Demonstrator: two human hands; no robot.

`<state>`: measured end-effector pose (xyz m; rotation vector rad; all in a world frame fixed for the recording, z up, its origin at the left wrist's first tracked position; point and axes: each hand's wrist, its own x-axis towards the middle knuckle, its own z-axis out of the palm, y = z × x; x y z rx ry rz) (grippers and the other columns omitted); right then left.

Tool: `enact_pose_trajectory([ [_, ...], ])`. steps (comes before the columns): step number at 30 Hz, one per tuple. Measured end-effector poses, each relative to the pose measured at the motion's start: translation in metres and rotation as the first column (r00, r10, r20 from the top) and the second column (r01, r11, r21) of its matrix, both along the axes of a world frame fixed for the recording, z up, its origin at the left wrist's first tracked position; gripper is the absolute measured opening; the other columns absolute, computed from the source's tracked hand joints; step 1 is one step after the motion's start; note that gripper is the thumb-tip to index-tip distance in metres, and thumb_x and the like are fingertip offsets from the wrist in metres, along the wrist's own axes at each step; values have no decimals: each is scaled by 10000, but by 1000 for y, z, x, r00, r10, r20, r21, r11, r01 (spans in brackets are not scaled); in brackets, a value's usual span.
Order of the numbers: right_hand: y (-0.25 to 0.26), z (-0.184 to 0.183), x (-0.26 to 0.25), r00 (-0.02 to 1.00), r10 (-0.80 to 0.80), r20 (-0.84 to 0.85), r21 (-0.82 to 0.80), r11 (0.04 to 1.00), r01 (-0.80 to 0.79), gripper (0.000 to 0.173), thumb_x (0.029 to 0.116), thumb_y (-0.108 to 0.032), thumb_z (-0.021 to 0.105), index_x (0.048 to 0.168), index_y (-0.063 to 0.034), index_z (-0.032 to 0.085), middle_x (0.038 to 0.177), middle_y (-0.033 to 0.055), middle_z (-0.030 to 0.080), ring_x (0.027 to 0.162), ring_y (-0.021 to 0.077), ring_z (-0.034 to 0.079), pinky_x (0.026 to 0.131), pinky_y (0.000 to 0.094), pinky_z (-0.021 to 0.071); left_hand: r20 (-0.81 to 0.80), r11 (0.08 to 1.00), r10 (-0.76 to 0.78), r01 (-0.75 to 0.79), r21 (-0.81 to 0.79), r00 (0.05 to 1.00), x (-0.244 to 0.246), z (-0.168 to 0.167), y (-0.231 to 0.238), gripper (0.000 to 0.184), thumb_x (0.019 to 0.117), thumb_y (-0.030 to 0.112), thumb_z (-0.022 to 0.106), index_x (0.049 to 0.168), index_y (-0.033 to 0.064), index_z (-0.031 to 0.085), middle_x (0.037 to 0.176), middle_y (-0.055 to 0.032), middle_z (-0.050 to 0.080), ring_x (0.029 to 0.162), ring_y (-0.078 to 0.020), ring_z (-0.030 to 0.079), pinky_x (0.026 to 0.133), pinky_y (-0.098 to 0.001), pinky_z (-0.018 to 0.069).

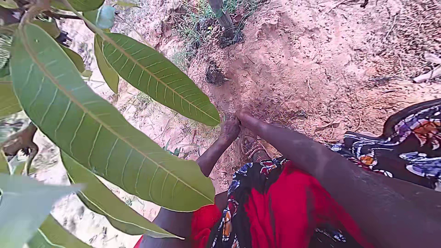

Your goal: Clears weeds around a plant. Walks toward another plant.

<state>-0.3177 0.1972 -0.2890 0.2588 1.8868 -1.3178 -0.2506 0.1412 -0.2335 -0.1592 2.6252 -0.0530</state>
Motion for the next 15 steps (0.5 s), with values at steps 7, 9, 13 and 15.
enact_pose_trajectory([
  [7, 45, 1, 30, 996, 81, -20, 66, 995, -80, 321, 1040, -143, 544, 1260, 81, 611, 1293, 275, 616, 1219, 383, 599, 1022, 545, 480, 97, 988, -156, 156, 9, 983, 21, 8, 39, 356, 1046, 62, 409, 1312, -52, 616, 1309, -236, 655, 1279, -379, 580, 1133, -558, 321],
  [9, 65, 9, 46, 954, 299, -17, 168, 942, -292, 356, 1074, -146, 483, 1316, 98, 576, 1388, 275, 573, 1327, 374, 545, 1094, 524, 435, 207, 985, -167, 157, 66, 964, 39, 15, 55, 357, 1061, 92, 399, 1307, -71, 599, 1326, -264, 631, 1285, -405, 574, 1125, -571, 343],
  [13, 100, 19, 66, 983, 182, 37, 145, 972, -185, 378, 1101, -126, 434, 1395, 107, 478, 1430, 275, 521, 1352, 330, 516, 1114, 449, 417, 174, 943, -305, 271, 191, 936, 52, 16, 64, 401, 1077, 228, 440, 1349, -27, 587, 1284, -262, 646, 1208, -425, 620, 1044, -605, 409],
  [15, 107, 15, 53, 992, -121, -23, 53, 991, 122, 374, 1110, -194, 467, 1346, 92, 521, 1299, 275, 588, 1193, 335, 601, 1029, 471, 475, -203, 893, -366, 404, 199, 908, 39, -2, 41, 420, 1066, 319, 466, 1246, 16, 694, 1160, -232, 714, 1104, -415, 679, 974, -599, 465],
])
